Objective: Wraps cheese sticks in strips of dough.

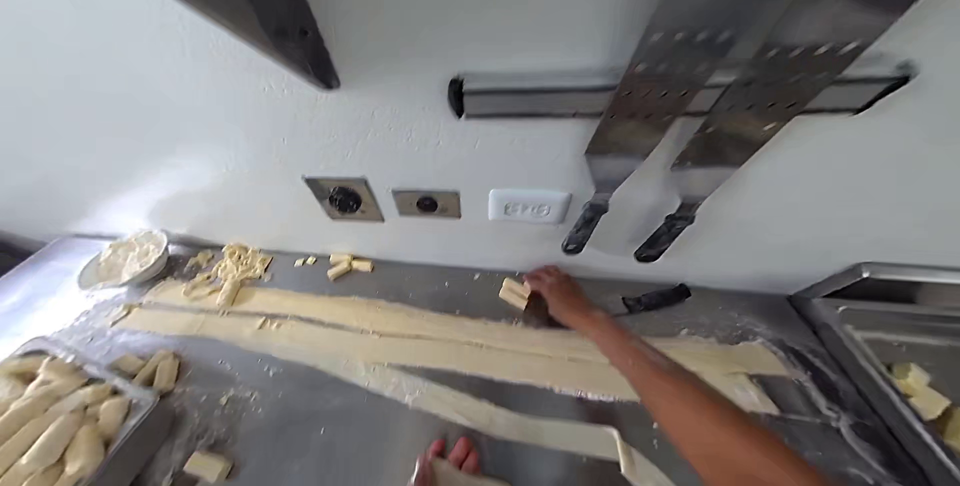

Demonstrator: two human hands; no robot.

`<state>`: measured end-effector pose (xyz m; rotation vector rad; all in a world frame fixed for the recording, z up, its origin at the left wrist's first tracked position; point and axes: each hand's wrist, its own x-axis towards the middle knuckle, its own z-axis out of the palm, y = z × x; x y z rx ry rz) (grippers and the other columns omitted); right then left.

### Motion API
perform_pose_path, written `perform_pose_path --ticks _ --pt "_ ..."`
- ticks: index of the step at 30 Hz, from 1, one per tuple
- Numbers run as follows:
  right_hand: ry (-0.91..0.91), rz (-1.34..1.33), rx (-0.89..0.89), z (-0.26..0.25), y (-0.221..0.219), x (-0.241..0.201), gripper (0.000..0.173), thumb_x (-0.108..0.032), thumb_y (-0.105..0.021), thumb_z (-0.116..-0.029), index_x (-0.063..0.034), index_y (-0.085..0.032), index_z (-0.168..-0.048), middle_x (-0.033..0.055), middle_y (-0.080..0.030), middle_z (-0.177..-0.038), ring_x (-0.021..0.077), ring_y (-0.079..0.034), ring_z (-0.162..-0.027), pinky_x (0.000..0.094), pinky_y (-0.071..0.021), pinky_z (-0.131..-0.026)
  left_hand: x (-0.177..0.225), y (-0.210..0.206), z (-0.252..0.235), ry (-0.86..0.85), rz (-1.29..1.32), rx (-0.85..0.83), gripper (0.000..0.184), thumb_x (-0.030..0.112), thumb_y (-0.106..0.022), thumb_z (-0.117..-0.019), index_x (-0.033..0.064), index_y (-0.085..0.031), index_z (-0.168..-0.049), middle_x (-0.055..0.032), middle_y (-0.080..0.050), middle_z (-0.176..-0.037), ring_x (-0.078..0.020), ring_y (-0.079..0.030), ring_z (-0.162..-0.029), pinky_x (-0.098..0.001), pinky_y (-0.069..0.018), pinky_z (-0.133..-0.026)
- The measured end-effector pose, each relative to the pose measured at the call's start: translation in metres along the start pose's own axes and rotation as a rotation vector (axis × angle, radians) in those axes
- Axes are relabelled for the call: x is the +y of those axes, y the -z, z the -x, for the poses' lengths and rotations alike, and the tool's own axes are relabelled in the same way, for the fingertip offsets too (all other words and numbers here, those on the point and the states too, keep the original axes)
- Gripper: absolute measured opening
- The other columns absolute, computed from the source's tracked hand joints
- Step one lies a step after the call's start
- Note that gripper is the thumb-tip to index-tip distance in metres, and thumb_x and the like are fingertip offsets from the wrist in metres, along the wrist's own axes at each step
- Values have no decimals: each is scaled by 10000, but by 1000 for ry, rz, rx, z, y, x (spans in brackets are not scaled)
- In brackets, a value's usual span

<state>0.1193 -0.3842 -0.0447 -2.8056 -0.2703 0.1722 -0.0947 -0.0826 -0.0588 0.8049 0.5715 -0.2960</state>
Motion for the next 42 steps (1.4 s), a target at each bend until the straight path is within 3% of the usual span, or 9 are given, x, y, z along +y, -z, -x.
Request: perform_pose_path --ticks 5,11,18,22,25,28,35,39,42 --pt "-113 -132 205 25 -3 -7 261 64 -628 -926 91 -684 -1179 345 -629 -1215 537 -571 -1203 681 -464 -982 12 2 1 -58 -112 135 341 122 -229 -1120 -69 -437 -1310 -150 -753 -1050 -225 -755 -951 -360 -610 -881" --pt "25 -562 131 161 -44 -150 247 -92 -692 -922 -5 -733 -1149 182 -686 -1085 274 -695 -955 429 -600 -855 22 7 -3 -124 -179 212 259 4 -427 -1071 -109 -543 -1272 -140 -742 -1047 -176 -736 -942 -316 -605 -848" --pt "104 -597 209 177 -120 -213 471 -16 -670 -897 55 -605 -1358 205 -721 -1107 367 -700 -1043 457 -565 -945 26 7 -7 -206 -270 297 252 36 -396 -1090 -98 -452 -1296 -165 -734 -1084 -168 -738 -935 -300 -597 -816" --pt "85 -596 155 171 -123 -216 596 -41 -659 -916 65 -482 -1474 172 -732 -1092 355 -696 -1016 441 -557 -942 27 20 -7 -512 -588 187 203 2 -440 -1048 -151 -520 -1155 -206 -730 -1113 -197 -724 -1051 -329 -570 -937" --pt "58 -645 269 172 -133 -213 662 33 -671 -861 113 -443 -1477 196 -718 -1124 351 -689 -1062 438 -540 -994 -1 31 2 -756 -970 -111 209 15 -592 -920 -109 -738 -1004 -205 -722 -1198 -329 -616 -1281 -506 -359 -1188" --pt "35 -594 300 183 -127 -192 725 39 -709 -810 110 -435 -1477 179 -710 -1131 360 -665 -1076 473 -519 -1002 -22 42 -5 -947 -1339 -217 401 343 -542 -986 50 -808 -920 -200 -664 -1324 -521 -482 -1356 -749 -203 -1139" --pt "75 -941 -310 152 -90 -173 588 -14 -621 -977 37 -415 -1525 188 -612 -1377 242 -613 -1250 353 -476 -1092 -4 37 -7 -1074 -1194 -155 175 6 -677 -832 -88 -742 -964 -243 -724 -1139 -368 -684 -1137 -445 -537 -1017" --pt "34 -1033 -803 101 -83 -194 212 -130 -656 -1004 26 -656 -1147 79 -677 -954 97 -625 -789 305 -536 -786 32 46 -2 -1133 -1097 -23 324 79 -761 -802 -75 -570 -1013 -215 -697 -1095 -175 -691 -1065 -270 -568 -882" --pt "-18 -771 -781 93 -68 -196 251 -188 -669 -998 40 -696 -1101 158 -663 -939 215 -598 -798 426 -496 -780 44 69 -22 -1180 -1321 98 205 10 -781 -761 -107 -650 -867 -271 -682 -991 -325 -704 -954 -369 -598 -813"
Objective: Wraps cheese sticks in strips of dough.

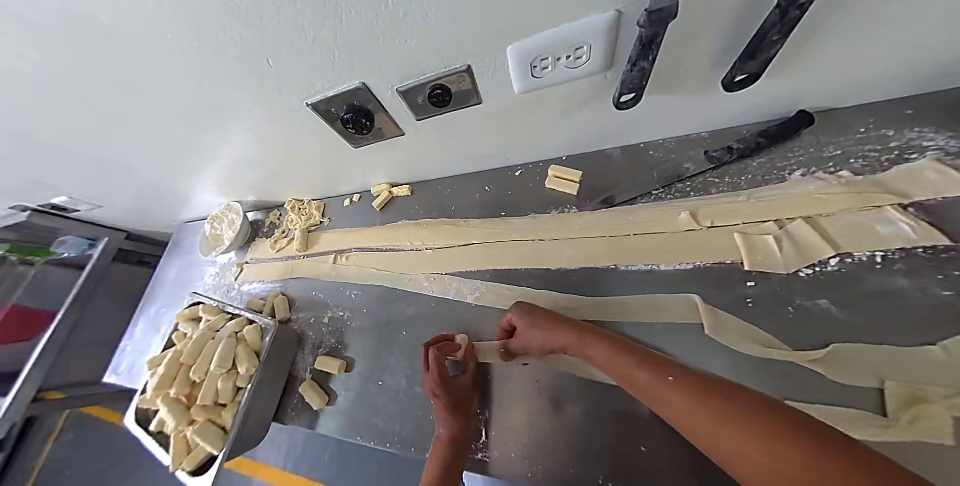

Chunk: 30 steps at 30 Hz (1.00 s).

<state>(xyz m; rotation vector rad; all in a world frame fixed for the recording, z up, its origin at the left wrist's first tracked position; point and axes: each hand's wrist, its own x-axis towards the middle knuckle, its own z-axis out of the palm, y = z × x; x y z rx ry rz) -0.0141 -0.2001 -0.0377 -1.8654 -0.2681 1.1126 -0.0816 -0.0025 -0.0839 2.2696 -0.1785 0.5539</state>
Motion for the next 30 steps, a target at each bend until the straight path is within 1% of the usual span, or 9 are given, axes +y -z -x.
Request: perform_pose_path --ticks 4,7,10,13,19,22,24,27,30 --pt "-119 150 29 29 3 10 315 -254 -690 -991 49 -707 -1073 213 -665 -977 323 -618 -914 530 -472 -839 -10 13 3 -46 -197 -236 249 175 -702 -892 -38 -751 -1011 -245 -702 -1077 -437 -678 -1015 -523 -549 -919" --pt "-197 119 -15 50 -8 26 377 -336 -662 -1010 40 -687 -1022 159 -668 -877 240 -631 -759 444 -521 -747 -10 23 3 -98 -200 -306 240 112 -592 -938 -14 -776 -1027 -210 -720 -1023 -375 -707 -950 -468 -582 -869" --pt "-252 111 26 72 -16 29 375 -334 -657 -1012 40 -693 -999 182 -647 -877 290 -608 -805 488 -474 -764 -20 24 2 -57 -111 -273 196 65 -652 -892 -54 -761 -1003 -187 -725 -927 -289 -727 -850 -388 -610 -808" --pt "-181 70 140 88 -21 36 364 -343 -650 -1017 9 -744 -1014 176 -668 -987 290 -625 -929 477 -478 -839 -20 16 11 19 -81 -276 423 132 -653 -909 -157 -644 -1218 -294 -669 -1247 -468 -632 -1202 -600 -450 -1074" --pt "-73 96 102 103 -34 36 332 -315 -611 -1033 -24 -769 -1056 165 -670 -1029 289 -631 -973 471 -480 -877 -15 -4 17 -111 -144 -152 259 -25 -595 -900 -135 -722 -1096 -296 -698 -1181 -473 -669 -1143 -562 -513 -1024" --pt "-42 99 42 105 -42 33 299 -276 -612 -1030 -18 -762 -1044 160 -692 -1008 284 -651 -949 466 -496 -856 -6 3 20 -161 -160 -301 301 -20 -527 -927 -122 -713 -1141 -281 -678 -1246 -459 -651 -1185 -568 -501 -1038" --pt "-53 79 51 104 -49 34 272 -248 -625 -1019 -6 -749 -1005 155 -683 -982 275 -644 -917 458 -496 -825 -8 14 12 -87 -99 -325 281 -27 -564 -926 -119 -713 -1146 -263 -698 -1211 -411 -691 -1138 -522 -544 -1000" --pt "-75 75 45 105 -54 35 248 -222 -635 -1013 1 -743 -1020 165 -681 -998 282 -646 -931 456 -500 -837 -11 10 15 -7 -46 -289 388 42 -677 -865 -158 -668 -1198 -294 -677 -1233 -461 -655 -1178 -580 -483 -1055" --pt "-93 96 1 107 -62 34 247 -216 -638 -1013 8 -738 -1045 178 -700 -993 304 -660 -955 478 -497 -853 -2 -4 16 -16 -48 -209 286 -35 -657 -844 -131 -723 -1106 -282 -713 -1149 -442 -695 -1108 -544 -534 -1004"
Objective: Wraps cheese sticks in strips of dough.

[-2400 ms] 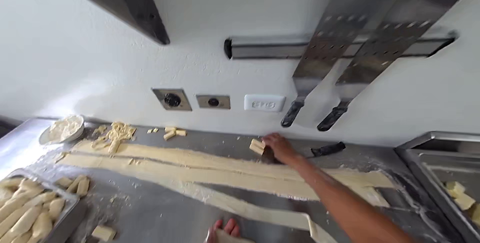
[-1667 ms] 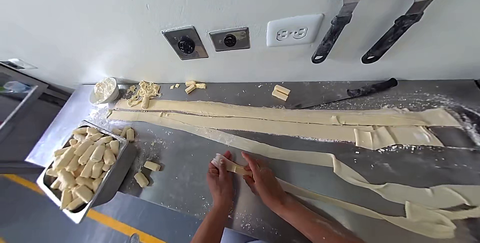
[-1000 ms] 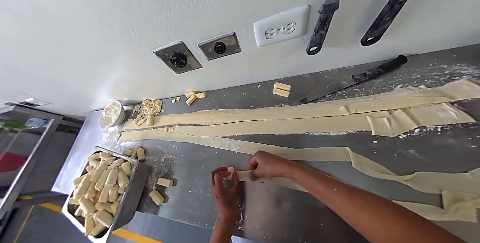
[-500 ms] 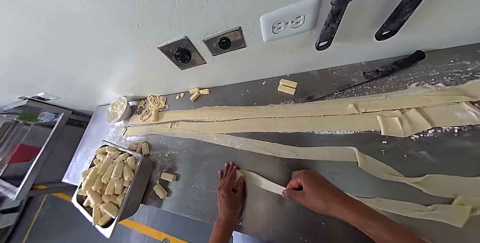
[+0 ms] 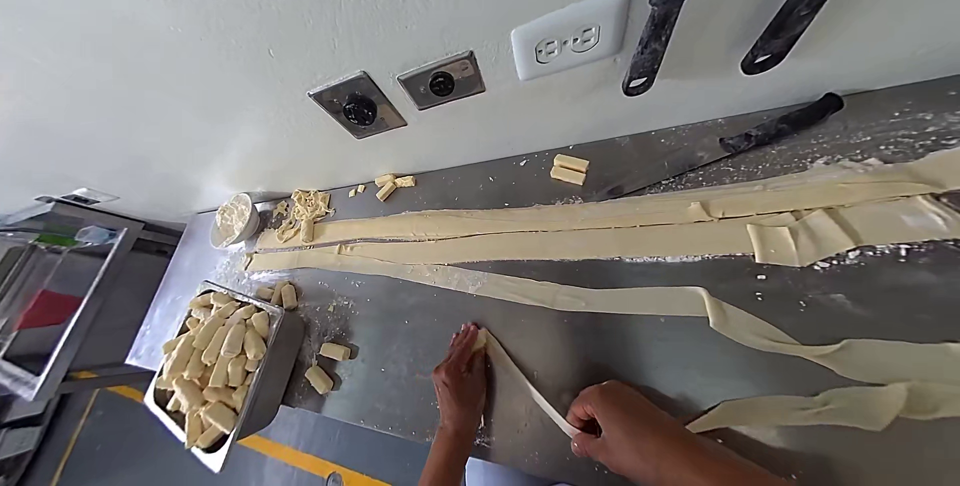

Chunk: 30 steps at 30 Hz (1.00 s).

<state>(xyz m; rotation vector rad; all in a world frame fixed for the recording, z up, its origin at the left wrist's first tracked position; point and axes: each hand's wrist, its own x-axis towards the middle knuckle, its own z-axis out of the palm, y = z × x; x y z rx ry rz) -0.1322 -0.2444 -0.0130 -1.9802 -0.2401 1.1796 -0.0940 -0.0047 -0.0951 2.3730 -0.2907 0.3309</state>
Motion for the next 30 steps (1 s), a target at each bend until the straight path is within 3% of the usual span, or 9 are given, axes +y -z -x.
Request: perform_pose_path --ticks 4,7,10,12,16,20,23,25,30 --pt "105 97 -39 -4 -16 0 267 -210 -617 -1018 27 -735 -982 210 -697 -990 345 -664 -974 503 -494 -866 15 -8 5 -117 -83 -117 331 -89 -508 -899 -144 -689 -1171 -309 -658 -1263 -489 -625 -1210 -558 -491 -1056" --pt "144 96 -29 -5 -21 1 285 -216 -598 -1029 31 -734 -989 213 -698 -1004 347 -663 -991 490 -491 -875 11 2 1 -101 -20 -160 304 -75 -538 -909 -123 -707 -1156 -267 -690 -1226 -412 -682 -1154 -507 -546 -1002" --pt "154 55 -4 -5 -24 5 286 -220 -613 -1019 38 -727 -973 209 -696 -980 335 -662 -969 481 -487 -863 6 -7 3 -102 19 -115 330 20 -605 -895 -159 -685 -1161 -298 -686 -1209 -456 -666 -1160 -574 -498 -1038" --pt "121 23 17 -2 -23 6 288 -234 -623 -1016 31 -731 -983 199 -700 -983 324 -662 -971 475 -486 -867 9 -11 3 -107 41 -95 281 -4 -634 -875 -127 -724 -1111 -270 -714 -1162 -426 -695 -1119 -532 -531 -1015" --pt "82 -49 65 4 -20 10 290 -255 -644 -1009 17 -741 -988 172 -699 -955 288 -660 -927 448 -492 -836 11 -10 8 -190 -3 -116 283 -78 -546 -895 -113 -733 -1104 -278 -700 -1196 -456 -671 -1152 -540 -516 -1034" --pt "93 -100 74 6 -24 10 294 -263 -642 -1014 14 -736 -992 169 -693 -941 285 -656 -902 452 -499 -813 9 0 8 -156 64 -199 275 -29 -574 -919 -120 -718 -1135 -246 -723 -1160 -379 -717 -1095 -472 -567 -977" --pt "102 -131 24 6 -26 9 295 -268 -642 -1017 13 -730 -1004 166 -688 -940 284 -649 -906 450 -491 -810 11 -12 12 -125 45 -163 427 68 -685 -861 -171 -651 -1213 -296 -684 -1214 -466 -667 -1151 -568 -493 -1046" --pt "108 -150 -12 6 -28 11 298 -274 -643 -1019 11 -728 -1001 160 -686 -922 275 -643 -893 451 -483 -801 15 -18 13 -131 27 -135 350 37 -688 -851 -147 -699 -1149 -282 -705 -1176 -466 -679 -1128 -561 -511 -1029" --pt "82 -166 -20 8 -32 18 312 -297 -628 -1029 -2 -725 -1000 145 -674 -896 258 -631 -866 446 -475 -784 22 -14 24 -246 -45 -227 316 17 -521 -938 -133 -705 -1146 -293 -685 -1221 -488 -641 -1184 -618 -462 -1053"
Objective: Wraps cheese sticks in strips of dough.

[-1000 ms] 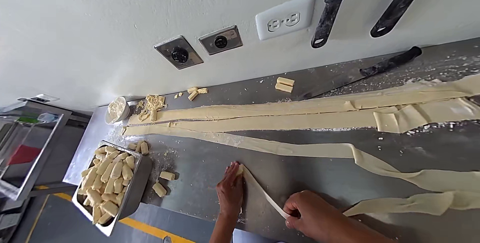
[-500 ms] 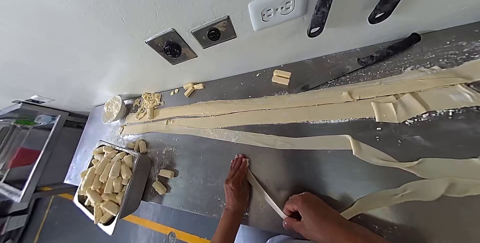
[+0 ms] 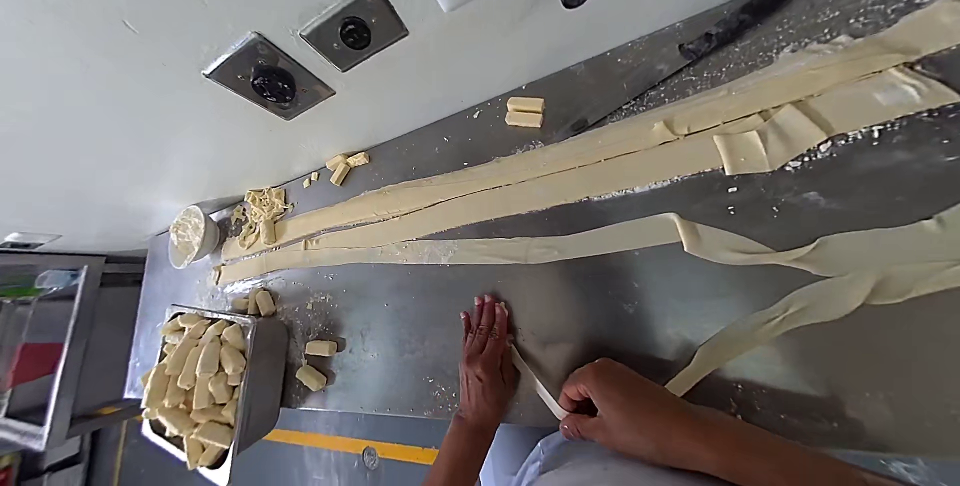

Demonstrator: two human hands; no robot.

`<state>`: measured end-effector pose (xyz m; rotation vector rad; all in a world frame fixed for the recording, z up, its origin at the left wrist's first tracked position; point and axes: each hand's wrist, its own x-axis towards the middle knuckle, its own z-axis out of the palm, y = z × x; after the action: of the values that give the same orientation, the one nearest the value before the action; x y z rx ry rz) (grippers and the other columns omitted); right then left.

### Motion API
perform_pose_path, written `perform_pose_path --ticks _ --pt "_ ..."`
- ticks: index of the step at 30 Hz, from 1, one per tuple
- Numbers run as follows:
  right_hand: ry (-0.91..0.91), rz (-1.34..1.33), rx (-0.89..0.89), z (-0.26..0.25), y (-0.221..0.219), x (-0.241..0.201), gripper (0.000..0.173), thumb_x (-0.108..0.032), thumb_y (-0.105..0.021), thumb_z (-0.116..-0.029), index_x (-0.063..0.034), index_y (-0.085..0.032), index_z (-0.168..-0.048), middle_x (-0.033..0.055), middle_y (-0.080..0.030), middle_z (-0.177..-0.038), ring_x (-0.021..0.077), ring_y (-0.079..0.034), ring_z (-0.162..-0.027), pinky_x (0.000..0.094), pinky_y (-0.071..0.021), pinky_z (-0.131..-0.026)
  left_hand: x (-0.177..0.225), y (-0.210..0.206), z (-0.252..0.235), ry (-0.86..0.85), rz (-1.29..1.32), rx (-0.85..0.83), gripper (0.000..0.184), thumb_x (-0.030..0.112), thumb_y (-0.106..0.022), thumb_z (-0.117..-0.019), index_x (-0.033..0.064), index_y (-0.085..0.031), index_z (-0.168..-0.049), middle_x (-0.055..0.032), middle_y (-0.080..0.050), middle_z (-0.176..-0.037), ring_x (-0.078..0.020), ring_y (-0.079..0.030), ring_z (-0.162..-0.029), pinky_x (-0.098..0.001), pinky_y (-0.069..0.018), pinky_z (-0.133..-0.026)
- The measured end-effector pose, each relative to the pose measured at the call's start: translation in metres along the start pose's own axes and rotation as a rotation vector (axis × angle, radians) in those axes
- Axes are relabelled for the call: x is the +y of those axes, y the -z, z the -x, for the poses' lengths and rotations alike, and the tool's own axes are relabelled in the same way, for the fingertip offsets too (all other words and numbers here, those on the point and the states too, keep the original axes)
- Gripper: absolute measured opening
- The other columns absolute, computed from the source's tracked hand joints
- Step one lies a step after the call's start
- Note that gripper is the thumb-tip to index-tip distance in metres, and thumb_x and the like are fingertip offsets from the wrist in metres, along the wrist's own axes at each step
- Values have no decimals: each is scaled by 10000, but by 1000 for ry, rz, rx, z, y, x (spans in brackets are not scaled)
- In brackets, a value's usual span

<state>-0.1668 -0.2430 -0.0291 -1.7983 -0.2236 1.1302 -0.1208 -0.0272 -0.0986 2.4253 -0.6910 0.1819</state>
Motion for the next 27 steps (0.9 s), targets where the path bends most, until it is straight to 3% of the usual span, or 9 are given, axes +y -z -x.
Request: perform_pose_path --ticks 2,5,9,12,15,17,19,23,27 --pt "0 -1 -5 0 0 0 319 -304 -621 -1033 -3 -727 -1017 146 -679 -905 263 -635 -878 448 -475 -793 -4 4 0 19 40 7 323 2 -506 -929 -146 -702 -1140 -284 -697 -1196 -463 -671 -1146 -609 -478 -1043" --pt "31 0 1 0 -1 0 315 -289 -619 -1032 5 -719 -980 149 -667 -890 268 -627 -870 449 -468 -780 -3 -4 1 63 62 47 413 83 -610 -903 -199 -638 -1204 -327 -666 -1225 -494 -649 -1165 -602 -463 -1061" --pt "39 8 9 0 1 1 318 -283 -611 -1038 7 -721 -971 147 -665 -901 265 -622 -873 444 -464 -785 -4 -3 -2 92 40 144 250 -37 -610 -857 -124 -742 -1050 -282 -722 -1121 -456 -701 -1084 -532 -542 -994" --pt "59 13 12 0 1 1 310 -271 -614 -1034 9 -742 -999 161 -675 -953 275 -633 -913 445 -478 -818 -9 5 4 33 -31 81 296 -30 -545 -904 -143 -710 -1123 -312 -684 -1200 -508 -642 -1168 -591 -480 -1048" --pt "80 19 21 -2 -1 2 329 -281 -602 -1040 13 -742 -989 167 -658 -956 275 -623 -916 436 -476 -817 -9 15 10 32 92 6 336 -23 -479 -926 -151 -696 -1147 -297 -693 -1190 -460 -668 -1154 -521 -508 -1043" --pt "88 27 23 -2 -2 3 336 -278 -583 -1049 9 -753 -1017 172 -660 -973 282 -624 -934 438 -476 -831 -11 13 11 127 112 50 362 37 -548 -937 -172 -649 -1215 -297 -686 -1205 -456 -670 -1151 -513 -507 -1043" --pt "104 30 30 -1 -3 6 332 -269 -579 -1048 7 -762 -1032 184 -668 -978 299 -630 -945 454 -476 -842 -7 4 14 146 98 41 478 105 -629 -901 -188 -597 -1277 -309 -657 -1262 -493 -628 -1201 -585 -446 -1088" --pt "77 39 30 1 -2 8 332 -264 -561 -1058 1 -761 -1053 186 -673 -995 300 -632 -965 454 -474 -862 -2 -1 12 81 17 104 299 10 -640 -857 -139 -720 -1104 -281 -717 -1137 -470 -692 -1095 -560 -529 -997" --pt "51 17 86 0 0 8 326 -264 -566 -1056 2 -754 -1041 177 -670 -978 290 -629 -944 445 -477 -850 1 6 22 4 9 24 318 34 -501 -950 -124 -720 -1118 -285 -695 -1202 -476 -644 -1186 -601 -450 -1074"
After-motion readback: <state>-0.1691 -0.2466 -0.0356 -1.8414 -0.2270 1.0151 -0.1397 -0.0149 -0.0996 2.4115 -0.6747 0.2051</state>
